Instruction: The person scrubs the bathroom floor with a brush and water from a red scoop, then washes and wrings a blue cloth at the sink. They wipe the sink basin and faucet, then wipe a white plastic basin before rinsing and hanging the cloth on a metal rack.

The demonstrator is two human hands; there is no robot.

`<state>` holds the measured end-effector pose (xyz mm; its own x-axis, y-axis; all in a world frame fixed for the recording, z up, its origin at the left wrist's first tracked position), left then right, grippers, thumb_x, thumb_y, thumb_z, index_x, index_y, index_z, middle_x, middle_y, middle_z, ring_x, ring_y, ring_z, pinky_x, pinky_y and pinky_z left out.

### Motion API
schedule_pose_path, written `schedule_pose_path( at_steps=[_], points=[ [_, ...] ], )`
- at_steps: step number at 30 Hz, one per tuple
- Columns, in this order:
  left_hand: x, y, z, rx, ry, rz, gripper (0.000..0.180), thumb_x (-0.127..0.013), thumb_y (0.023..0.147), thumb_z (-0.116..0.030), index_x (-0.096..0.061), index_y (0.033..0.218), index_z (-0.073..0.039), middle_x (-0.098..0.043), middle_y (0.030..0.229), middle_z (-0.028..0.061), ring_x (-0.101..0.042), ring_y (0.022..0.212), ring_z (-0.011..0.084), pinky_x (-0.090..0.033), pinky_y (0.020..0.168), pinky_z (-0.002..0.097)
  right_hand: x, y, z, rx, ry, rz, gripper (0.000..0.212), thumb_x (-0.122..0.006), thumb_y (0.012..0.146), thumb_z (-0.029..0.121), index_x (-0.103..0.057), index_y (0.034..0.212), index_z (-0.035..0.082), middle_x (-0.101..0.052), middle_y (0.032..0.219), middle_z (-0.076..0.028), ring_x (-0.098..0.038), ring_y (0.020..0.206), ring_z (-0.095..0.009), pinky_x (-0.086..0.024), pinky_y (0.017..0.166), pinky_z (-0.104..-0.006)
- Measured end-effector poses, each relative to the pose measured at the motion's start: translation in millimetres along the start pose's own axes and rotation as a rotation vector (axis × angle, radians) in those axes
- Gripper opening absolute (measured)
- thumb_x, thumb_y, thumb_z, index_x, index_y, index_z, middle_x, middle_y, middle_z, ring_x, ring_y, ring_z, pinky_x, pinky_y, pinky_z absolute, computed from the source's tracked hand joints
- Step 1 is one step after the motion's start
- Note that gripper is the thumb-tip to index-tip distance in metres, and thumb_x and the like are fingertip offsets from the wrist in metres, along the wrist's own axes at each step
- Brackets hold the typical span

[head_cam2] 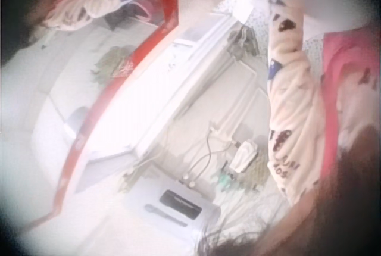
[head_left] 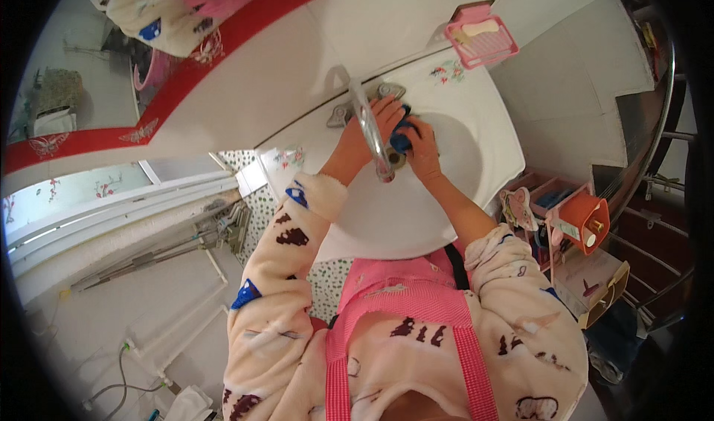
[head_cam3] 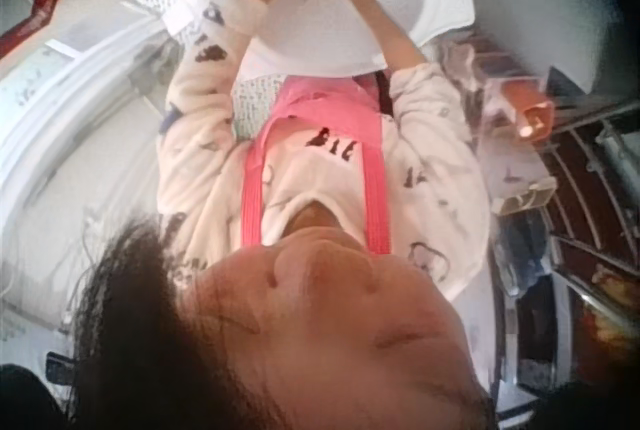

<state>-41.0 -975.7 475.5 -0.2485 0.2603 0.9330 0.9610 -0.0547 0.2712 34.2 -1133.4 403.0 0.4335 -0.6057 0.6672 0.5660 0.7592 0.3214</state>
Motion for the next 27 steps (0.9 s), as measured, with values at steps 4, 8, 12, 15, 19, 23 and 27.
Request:
schedule_pose_path(
  at_steps=[4,8,12,15,19,23,27],
  points=[
    [26,-17,-30,0.164,-0.158,-0.061,0.055,-0.061,0.073,-0.007,-0.052,0.127,-0.009,-0.052,0.132,0.0081,-0.047,0.124,0.0259,-0.042,0.101,0.0374,-65,-47,29,-0.392,0.307,0.117,0.028,-0.060,0.073,-0.004,-0.060,0.101,0.004,-0.056,0.117,-0.015,-0.055,0.103,-0.036,-0.046,0.085,-0.0419],
    [32,-72,-48,0.360,-0.345,-0.037,0.054,-0.053,0.072,0.004,-0.055,0.124,-0.012,-0.057,0.121,0.0100,-0.054,0.112,0.0303,-0.045,0.093,0.0379,-110,-118,109,-0.349,0.373,0.561,0.025,-0.060,0.084,0.016,-0.056,0.106,0.003,-0.057,0.104,-0.018,-0.057,0.096,-0.038,-0.046,0.082,-0.0435],
    [37,-127,-62,0.625,-0.530,-0.080,0.050,-0.046,0.075,0.009,-0.056,0.121,-0.009,-0.059,0.110,0.0128,-0.060,0.100,0.0299,-0.049,0.083,0.0361,-38,-155,100,-0.191,0.433,0.672,0.032,-0.064,0.082,0.021,-0.054,0.110,0.009,-0.059,0.103,-0.015,-0.060,0.090,-0.036,-0.048,0.079,-0.0449],
    [28,-162,-71,0.807,-0.764,-0.057,0.048,-0.046,0.078,0.009,-0.055,0.122,-0.008,-0.060,0.110,0.0124,-0.062,0.098,0.0260,-0.049,0.083,0.0342,23,-134,66,-0.286,-0.037,0.737,0.049,-0.072,0.074,0.033,-0.052,0.116,0.017,-0.062,0.102,-0.011,-0.062,0.092,-0.032,-0.051,0.075,-0.0447],
    [-37,-197,-80,0.957,-1.333,-0.004,0.041,-0.049,0.087,0.000,-0.051,0.127,-0.004,-0.061,0.115,0.0111,-0.061,0.102,0.0231,-0.048,0.089,0.0330,19,-92,31,-0.334,-0.505,0.798,0.043,-0.074,0.072,0.034,-0.062,0.109,0.017,-0.067,0.090,-0.010,-0.066,0.078,-0.031,-0.052,0.069,-0.0421],
    [-34,-171,-111,1.524,-2.064,0.160,0.053,-0.053,0.092,-0.036,-0.045,0.133,-0.004,-0.061,0.116,0.0108,-0.058,0.109,0.0248,-0.046,0.094,0.0357,8,-52,71,-0.430,-0.250,0.454,0.028,-0.072,0.076,0.033,-0.067,0.094,0.012,-0.067,0.090,-0.011,-0.064,0.081,-0.031,-0.050,0.070,-0.0415],
    [-35,-134,-98,1.595,-2.533,-0.051,0.076,-0.053,0.084,-0.064,-0.049,0.129,-0.003,-0.060,0.116,0.0134,-0.056,0.112,0.0269,-0.046,0.096,0.0450,30,-50,112,-0.201,-0.002,0.325,0.021,-0.070,0.078,0.026,-0.066,0.090,0.008,-0.065,0.087,-0.010,-0.060,0.082,-0.030,-0.047,0.074,-0.0388]
  ],
)
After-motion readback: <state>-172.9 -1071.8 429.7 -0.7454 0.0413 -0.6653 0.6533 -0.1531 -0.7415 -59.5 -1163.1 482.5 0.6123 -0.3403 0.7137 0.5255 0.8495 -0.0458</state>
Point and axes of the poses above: each hand's wrist, its own y-axis towards the middle knuckle, its own x-axis out of the back of the hand, z = x × y, the point moved 1 cm from there along y, towards the middle knuckle
